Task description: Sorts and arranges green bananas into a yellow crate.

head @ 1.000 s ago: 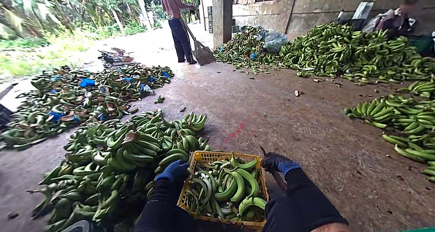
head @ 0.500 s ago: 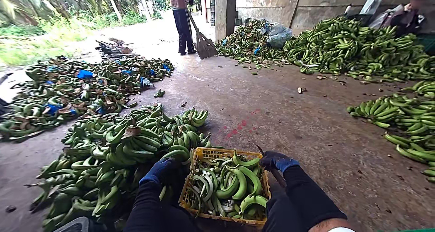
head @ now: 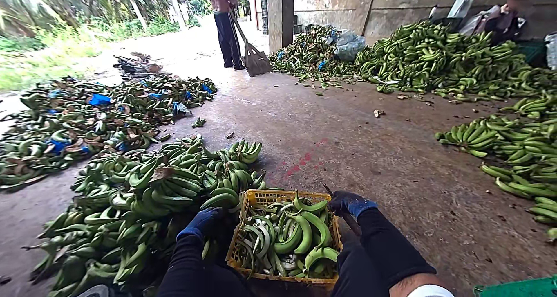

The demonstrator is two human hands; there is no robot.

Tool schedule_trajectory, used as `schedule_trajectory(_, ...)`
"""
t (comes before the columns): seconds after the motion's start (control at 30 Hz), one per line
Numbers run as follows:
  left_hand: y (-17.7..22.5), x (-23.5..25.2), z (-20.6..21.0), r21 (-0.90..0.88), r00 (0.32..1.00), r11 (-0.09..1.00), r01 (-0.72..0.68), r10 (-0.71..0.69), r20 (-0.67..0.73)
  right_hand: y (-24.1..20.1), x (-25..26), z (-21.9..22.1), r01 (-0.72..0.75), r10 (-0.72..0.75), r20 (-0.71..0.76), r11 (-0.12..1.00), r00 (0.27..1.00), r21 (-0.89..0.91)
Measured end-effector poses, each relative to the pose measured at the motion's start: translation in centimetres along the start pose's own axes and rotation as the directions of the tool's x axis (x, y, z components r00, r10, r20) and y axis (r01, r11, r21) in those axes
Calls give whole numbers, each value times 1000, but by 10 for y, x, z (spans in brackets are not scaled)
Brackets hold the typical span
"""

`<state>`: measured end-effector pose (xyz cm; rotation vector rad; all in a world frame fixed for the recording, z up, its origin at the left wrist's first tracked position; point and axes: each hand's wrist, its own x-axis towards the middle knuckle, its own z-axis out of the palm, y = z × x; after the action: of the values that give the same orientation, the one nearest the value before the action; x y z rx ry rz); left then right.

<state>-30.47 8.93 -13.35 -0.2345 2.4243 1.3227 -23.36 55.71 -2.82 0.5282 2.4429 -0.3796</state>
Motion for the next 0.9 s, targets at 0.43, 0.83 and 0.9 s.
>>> schedule_trajectory(0.43,-1,2,2,280,992,952,-127,117,55,-2,-10,-2,-4,4,-3,1000,1000,20)
schedule_trajectory(0.83,1,-2,4,230,997,970,-76,71,30,-7,-16,-2,-1,1,7,1000,1000,-8)
schedule_trajectory(0.9,4,-5,5,227,998,972,-57,52,27,-8,-16,-2,-1,1,8,1000,1000,-22)
